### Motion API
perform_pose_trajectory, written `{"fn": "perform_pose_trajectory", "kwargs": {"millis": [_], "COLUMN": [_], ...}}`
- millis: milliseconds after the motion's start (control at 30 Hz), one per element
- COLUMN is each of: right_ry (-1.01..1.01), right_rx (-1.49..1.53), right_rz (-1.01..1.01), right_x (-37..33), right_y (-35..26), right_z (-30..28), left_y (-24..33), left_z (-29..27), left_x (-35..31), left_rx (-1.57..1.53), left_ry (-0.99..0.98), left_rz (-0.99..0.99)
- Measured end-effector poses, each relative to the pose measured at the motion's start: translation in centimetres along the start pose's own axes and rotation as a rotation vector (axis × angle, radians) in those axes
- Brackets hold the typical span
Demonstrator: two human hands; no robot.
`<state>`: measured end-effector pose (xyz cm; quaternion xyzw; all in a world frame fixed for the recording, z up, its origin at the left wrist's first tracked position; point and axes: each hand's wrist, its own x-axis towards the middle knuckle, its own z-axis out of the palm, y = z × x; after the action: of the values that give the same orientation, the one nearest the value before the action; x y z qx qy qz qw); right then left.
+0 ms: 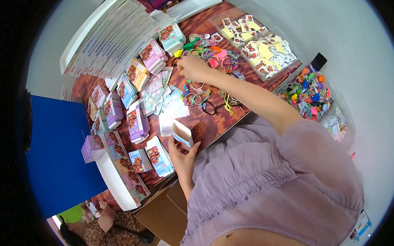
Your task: Packaging small colorful toy parts and components into individual plastic bags and boxes at a factory workbench.
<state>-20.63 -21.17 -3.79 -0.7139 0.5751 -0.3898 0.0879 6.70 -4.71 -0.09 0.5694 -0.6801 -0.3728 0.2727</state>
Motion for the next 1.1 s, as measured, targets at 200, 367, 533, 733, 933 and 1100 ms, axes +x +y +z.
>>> {"fn": "perform_pose_trajectory", "kwargs": {"millis": [200, 367, 533, 733, 933, 1100], "right_ry": [-0.182, -0.349, -0.697, -0.828, -0.496, -0.319], "right_rx": [-0.41, 0.376, 0.4, 0.16, 0.462, 0.466], "right_rz": [0.014, 0.404, 0.212, 0.123, 0.093, 0.074], "right_x": [0.0, -0.5, -3.8, -3.9, -3.7, -5.3], "right_y": [-2.0, -7.7, -11.8, -14.0, -13.6, -15.4], "right_z": [1.2, -4.2, -5.5, -6.8, -5.9, -3.8], "left_y": [0.2, 0.5, 1.1, 1.5, 1.6, 1.6], "left_z": [-0.1, -0.1, 0.9, 1.5, 1.7, 1.8], "left_x": [-0.2, 0.2, 0.9, 1.0, 0.7, 1.0], "left_rx": [0.026, 0.058, 0.165, 0.176, 0.141, -0.056], "left_ry": [0.074, 0.089, 0.065, 0.073, 0.103, 0.077], "left_rz": [0.013, 0.021, 0.105, 0.111, 0.131, -0.06]}}
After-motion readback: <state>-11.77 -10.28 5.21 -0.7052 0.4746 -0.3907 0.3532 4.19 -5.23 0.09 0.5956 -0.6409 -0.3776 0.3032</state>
